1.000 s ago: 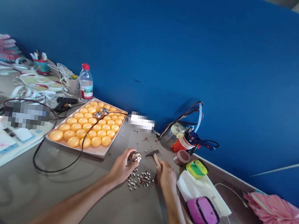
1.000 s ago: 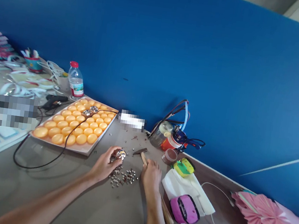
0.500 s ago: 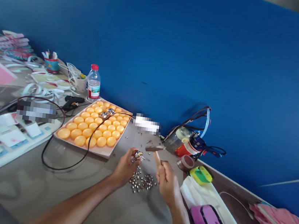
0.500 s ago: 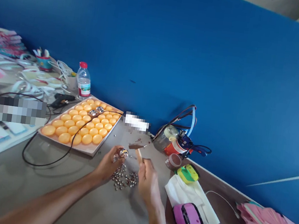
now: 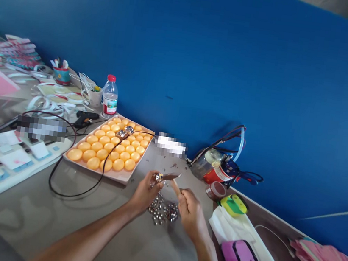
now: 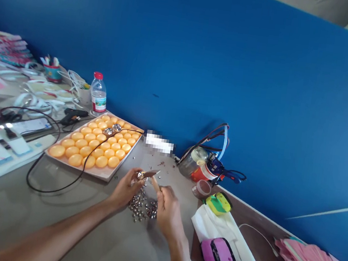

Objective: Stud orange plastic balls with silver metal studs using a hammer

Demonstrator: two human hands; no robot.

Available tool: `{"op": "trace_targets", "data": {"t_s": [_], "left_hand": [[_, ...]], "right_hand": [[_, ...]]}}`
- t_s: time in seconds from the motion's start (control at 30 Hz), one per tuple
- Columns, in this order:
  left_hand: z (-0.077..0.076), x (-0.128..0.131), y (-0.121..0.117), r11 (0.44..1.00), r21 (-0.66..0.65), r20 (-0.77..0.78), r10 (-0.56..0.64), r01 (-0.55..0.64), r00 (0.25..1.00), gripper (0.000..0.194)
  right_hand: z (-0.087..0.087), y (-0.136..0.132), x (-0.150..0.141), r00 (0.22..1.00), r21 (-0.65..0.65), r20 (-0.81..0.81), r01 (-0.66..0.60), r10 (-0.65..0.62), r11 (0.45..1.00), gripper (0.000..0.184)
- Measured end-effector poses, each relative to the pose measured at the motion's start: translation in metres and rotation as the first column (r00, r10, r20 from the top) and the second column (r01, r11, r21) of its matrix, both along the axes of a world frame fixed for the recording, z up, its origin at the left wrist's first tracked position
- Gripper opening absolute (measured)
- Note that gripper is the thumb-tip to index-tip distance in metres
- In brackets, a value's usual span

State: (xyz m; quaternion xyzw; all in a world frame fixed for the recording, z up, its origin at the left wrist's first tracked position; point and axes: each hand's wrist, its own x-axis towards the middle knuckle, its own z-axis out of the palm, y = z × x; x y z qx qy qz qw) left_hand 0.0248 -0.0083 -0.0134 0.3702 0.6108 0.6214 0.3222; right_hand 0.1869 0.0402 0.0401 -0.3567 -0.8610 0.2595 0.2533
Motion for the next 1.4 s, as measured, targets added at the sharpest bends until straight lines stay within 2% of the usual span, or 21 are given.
{"op": "trace_targets", "data": {"t_s": [0.1, 0.27, 0.43, 0.53, 0.63, 0.77, 0.87, 1.1, 1.27, 1.4], "left_hand": [[0.0, -0.001, 0.0, 1.0, 0.0, -0.024, -0.013, 0.013, 1.0, 0.035], [0.002, -0.001, 0.0, 1.0, 0.007, -0.032, 0.012, -0.011, 0.999, 0.032], [0.002, -0.003, 0.0, 1.0, 0.006, -0.039, 0.014, -0.014, 0.999, 0.034], [0.001, -0.004, 0.0, 1.0, 0.005, -0.004, -0.001, 0.001, 1.0, 0.038], [0.004, -0.004, -0.002, 1.0, 0.003, 0.002, -0.01, 0.01, 1.0, 0.042], [0.009, -0.004, -0.004, 0.999, -0.024, -0.032, -0.022, 0.022, 0.999, 0.047], [0.01, -0.003, -0.004, 0.999, -0.003, -0.027, -0.038, 0.038, 0.999, 0.042], [0.005, -0.001, -0.002, 1.0, 0.003, -0.008, -0.022, 0.022, 1.0, 0.037], [0.003, -0.001, -0.004, 0.999, -0.007, -0.036, -0.048, 0.048, 0.998, 0.035], [0.002, 0.0, -0.004, 0.999, 0.003, -0.028, -0.047, 0.047, 0.998, 0.035]], "right_hand": [[0.0, -0.003, -0.002, 0.999, -0.001, -0.041, 0.02, -0.02, 1.0, 0.025], [-0.004, -0.005, -0.006, 0.999, 0.092, 0.018, 0.048, -0.049, 0.995, 0.025], [-0.012, 0.015, 0.007, 0.982, 0.183, -0.073, 0.185, -0.174, 0.966, 0.025], [-0.028, 0.035, 0.022, 0.956, 0.263, -0.087, 0.295, -0.282, 0.919, 0.027], [-0.052, 0.05, 0.032, 0.917, 0.314, -0.012, 0.382, -0.398, 0.869, 0.034], [-0.072, 0.055, 0.036, 0.876, 0.339, 0.108, 0.412, -0.47, 0.846, 0.035], [-0.073, 0.052, 0.035, 0.845, 0.364, 0.182, 0.418, -0.503, 0.833, 0.032], [-0.067, 0.048, 0.033, 0.791, 0.448, 0.246, 0.419, -0.559, 0.79, 0.022], [-0.065, 0.047, 0.03, 0.768, 0.454, 0.327, 0.383, -0.55, 0.805, 0.018], [-0.062, 0.046, 0.029, 0.77, 0.382, 0.339, 0.412, -0.54, 0.827, 0.02]]}}
